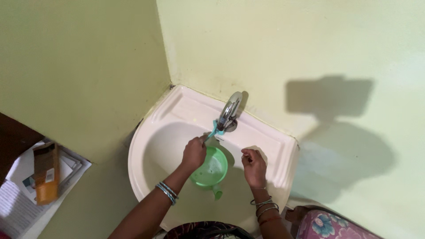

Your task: The person cleans a bathroom sink and faucet using a brush and soapy water from a small green container.

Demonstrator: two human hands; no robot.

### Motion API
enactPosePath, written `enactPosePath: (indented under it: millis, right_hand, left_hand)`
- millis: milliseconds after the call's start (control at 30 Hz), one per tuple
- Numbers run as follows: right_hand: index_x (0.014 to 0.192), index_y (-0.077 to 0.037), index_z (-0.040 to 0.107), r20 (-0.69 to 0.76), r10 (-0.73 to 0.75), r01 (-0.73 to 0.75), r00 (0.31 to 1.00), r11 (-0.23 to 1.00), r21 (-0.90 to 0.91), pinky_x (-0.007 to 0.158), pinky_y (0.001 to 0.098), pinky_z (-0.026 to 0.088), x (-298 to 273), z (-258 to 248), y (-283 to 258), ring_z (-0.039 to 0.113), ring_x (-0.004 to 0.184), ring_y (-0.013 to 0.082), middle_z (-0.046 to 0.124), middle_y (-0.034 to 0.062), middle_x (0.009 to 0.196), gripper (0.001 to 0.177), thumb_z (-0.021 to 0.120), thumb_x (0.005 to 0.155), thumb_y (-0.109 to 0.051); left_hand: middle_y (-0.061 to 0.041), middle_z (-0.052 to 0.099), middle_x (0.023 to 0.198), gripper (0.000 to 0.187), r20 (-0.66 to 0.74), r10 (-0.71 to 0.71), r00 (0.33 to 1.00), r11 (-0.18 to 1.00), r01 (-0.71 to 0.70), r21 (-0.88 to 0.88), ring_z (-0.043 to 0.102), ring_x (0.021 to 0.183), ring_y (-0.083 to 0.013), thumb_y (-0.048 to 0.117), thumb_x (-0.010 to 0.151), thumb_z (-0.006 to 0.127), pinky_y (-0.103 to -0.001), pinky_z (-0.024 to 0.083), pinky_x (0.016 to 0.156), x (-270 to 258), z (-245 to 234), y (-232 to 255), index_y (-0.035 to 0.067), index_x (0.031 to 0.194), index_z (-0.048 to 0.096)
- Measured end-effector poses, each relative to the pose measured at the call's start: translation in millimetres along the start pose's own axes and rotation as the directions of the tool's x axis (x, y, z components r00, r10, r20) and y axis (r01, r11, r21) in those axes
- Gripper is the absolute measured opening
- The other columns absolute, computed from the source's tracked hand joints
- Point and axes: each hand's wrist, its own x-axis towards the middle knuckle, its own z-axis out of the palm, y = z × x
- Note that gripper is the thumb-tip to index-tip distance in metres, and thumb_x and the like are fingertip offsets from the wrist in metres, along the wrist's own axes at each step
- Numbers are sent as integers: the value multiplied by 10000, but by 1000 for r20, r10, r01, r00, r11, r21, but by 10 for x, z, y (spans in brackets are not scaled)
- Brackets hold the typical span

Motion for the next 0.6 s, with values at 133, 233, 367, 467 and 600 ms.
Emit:
enactPosePath:
  millis: [133, 233, 367, 467, 600]
  right_hand:
    - [1085, -61, 728, 71, 63, -71, 995, 990, 119, 759, 294, 564, -87, 34, 23, 700, 816, 147, 746, 41, 974, 196, 688, 893, -55]
    - [1123, -64, 752, 206, 127, -200, 970, 901, 385, 688, 267, 527, -145, 230, -10, 630, 784, 109, 707, 52, 904, 202, 699, 965, -178]
    - [1142, -97, 706, 458, 290, -473, 840, 805, 358, 598, 257, 487, -188, 253, -94, 637, 756, 98, 703, 2, 915, 324, 643, 958, -355]
    - [1158, -97, 689, 464, 280, -482, 840, 778, 403, 617, 262, 487, -180, 288, -14, 647, 791, 86, 695, -8, 927, 333, 660, 944, -351]
    - [1152, -78, 678, 459, 326, -534, 826, 712, 456, 677, 285, 524, -187, 276, 274, 673, 814, 108, 718, -10, 958, 277, 667, 956, -273]
  left_hand:
    - [-270, 673, 1041, 505, -114, 55, 992, 985, -72, -155, 661, 953, -442, 42, 857, 573, -520, 522, 857, -235, 195, -1, 67, 1359, 618]
    - [-267, 643, 1035, 517, -62, 21, 998, 957, -38, -287, 649, 925, -416, 98, 880, 616, -499, 512, 828, -431, 394, 119, 39, 1391, 561]
    - [-212, 589, 986, 448, 12, 0, 1000, 918, 5, -398, 633, 865, -364, 118, 933, 579, -459, 519, 796, -571, 559, 247, 72, 1377, 606]
    - [-173, 554, 976, 442, 75, 15, 997, 913, 17, -409, 628, 865, -333, 107, 945, 548, -428, 524, 803, -589, 623, 196, 95, 1379, 631]
    - [-162, 554, 1055, 440, 62, 156, 986, 883, -111, -456, 617, 957, -303, 50, 931, 553, -381, 512, 880, -583, 778, 112, 62, 1360, 650]
